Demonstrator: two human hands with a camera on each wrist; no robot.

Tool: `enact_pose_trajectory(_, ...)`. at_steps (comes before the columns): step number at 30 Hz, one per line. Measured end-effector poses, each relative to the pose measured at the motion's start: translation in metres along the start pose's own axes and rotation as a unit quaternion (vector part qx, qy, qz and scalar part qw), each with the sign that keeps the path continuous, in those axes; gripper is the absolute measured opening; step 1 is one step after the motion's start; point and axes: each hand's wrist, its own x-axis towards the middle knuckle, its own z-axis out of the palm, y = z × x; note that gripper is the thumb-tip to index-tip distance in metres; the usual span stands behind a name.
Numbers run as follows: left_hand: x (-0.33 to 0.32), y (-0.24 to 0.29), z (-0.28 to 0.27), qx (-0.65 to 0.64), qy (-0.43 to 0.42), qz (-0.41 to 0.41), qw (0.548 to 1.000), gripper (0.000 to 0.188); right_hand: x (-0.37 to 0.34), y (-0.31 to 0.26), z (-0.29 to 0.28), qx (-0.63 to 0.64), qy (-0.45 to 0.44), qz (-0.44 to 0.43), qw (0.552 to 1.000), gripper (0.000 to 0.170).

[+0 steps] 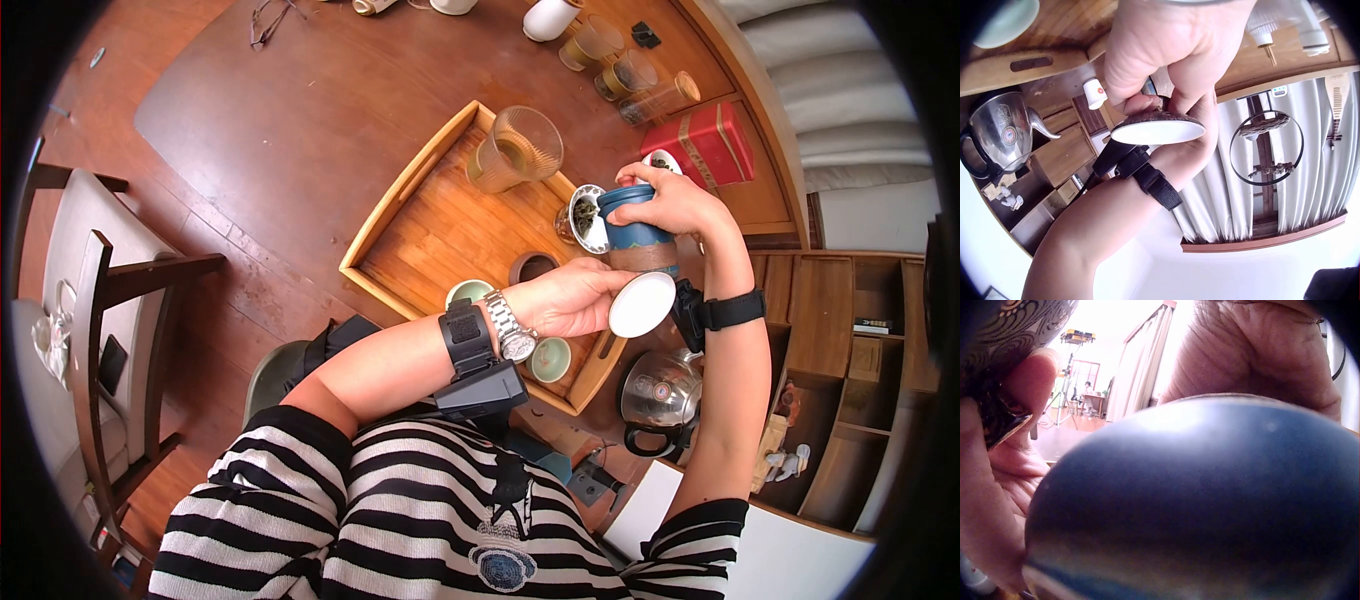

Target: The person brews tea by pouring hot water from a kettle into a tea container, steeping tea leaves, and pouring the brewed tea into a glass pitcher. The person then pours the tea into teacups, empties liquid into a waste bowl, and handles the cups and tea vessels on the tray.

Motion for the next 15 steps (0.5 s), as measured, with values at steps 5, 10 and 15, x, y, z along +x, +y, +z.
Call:
enact_pose_trajectory(5, -0.003, -0.002, -0.001, 0.000, -0.017, 0.007, 1.000, 0.031, -0.003, -0.005, -0.001, -0.013, -0.001, 0.000, 1.000, 0.069)
enact_pose_trajectory(10, -0.006, -0.002, 0.000, 0.000, -0.017, 0.006, 1.000, 0.032, -0.007, -0.013, -0.002, -0.025, 0.001, 0.007, 1.000, 0.069)
enact_pose_trajectory(15, -0.008, -0.001, 0.003, 0.009, -0.016, 0.008, 1.000, 0.031, -0.013, -0.022, -0.004, -0.031, 0.015, 0.017, 0.999, 0.063)
